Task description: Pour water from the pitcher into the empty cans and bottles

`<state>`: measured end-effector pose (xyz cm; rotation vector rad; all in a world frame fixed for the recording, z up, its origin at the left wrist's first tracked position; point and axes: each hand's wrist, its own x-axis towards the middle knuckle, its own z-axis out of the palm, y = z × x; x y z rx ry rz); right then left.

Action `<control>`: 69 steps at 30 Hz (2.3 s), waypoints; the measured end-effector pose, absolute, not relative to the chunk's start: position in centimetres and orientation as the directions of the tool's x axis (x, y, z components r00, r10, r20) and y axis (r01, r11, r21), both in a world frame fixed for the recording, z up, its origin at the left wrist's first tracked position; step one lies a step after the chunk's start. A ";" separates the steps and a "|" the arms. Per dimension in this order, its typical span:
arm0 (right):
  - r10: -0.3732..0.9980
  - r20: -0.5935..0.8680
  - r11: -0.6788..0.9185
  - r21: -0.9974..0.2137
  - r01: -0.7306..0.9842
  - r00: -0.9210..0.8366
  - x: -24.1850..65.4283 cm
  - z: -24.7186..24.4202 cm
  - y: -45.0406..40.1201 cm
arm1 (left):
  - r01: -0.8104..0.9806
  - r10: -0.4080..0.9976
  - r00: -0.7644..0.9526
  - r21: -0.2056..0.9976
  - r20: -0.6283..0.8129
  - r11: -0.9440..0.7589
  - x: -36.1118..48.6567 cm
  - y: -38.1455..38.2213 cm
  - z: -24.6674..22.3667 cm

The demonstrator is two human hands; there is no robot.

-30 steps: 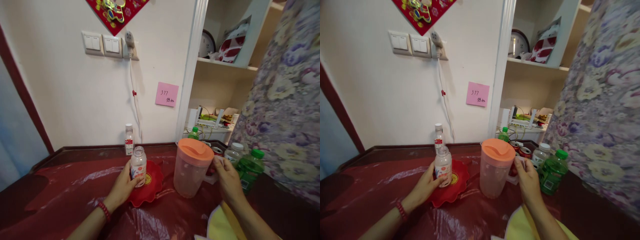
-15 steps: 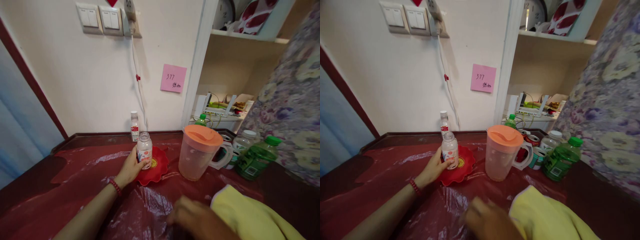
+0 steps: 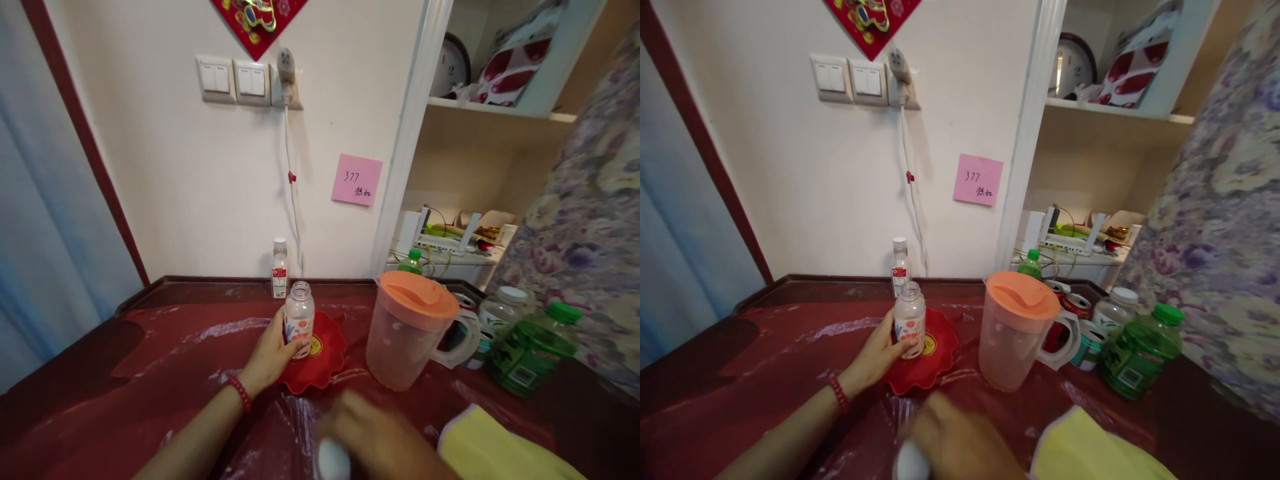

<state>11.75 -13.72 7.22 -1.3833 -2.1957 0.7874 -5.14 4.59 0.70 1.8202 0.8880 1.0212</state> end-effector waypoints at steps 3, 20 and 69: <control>0.918 0.346 0.386 -0.659 0.646 -0.196 12.3 10.9 -10.6 | 0.136 0.852 0.418 0.906 0.314 -0.401 -5.2 4.3 0.8; 0.865 0.461 0.437 -0.503 0.746 -0.195 10.7 13.4 2.7 | 0.190 0.867 0.400 0.898 0.297 -0.396 -5.5 4.3 0.8; 0.803 0.487 0.401 -0.868 0.292 0.344 7.7 8.0 4.2 | 0.175 0.876 0.363 0.900 0.318 -0.399 -5.7 6.4 -0.7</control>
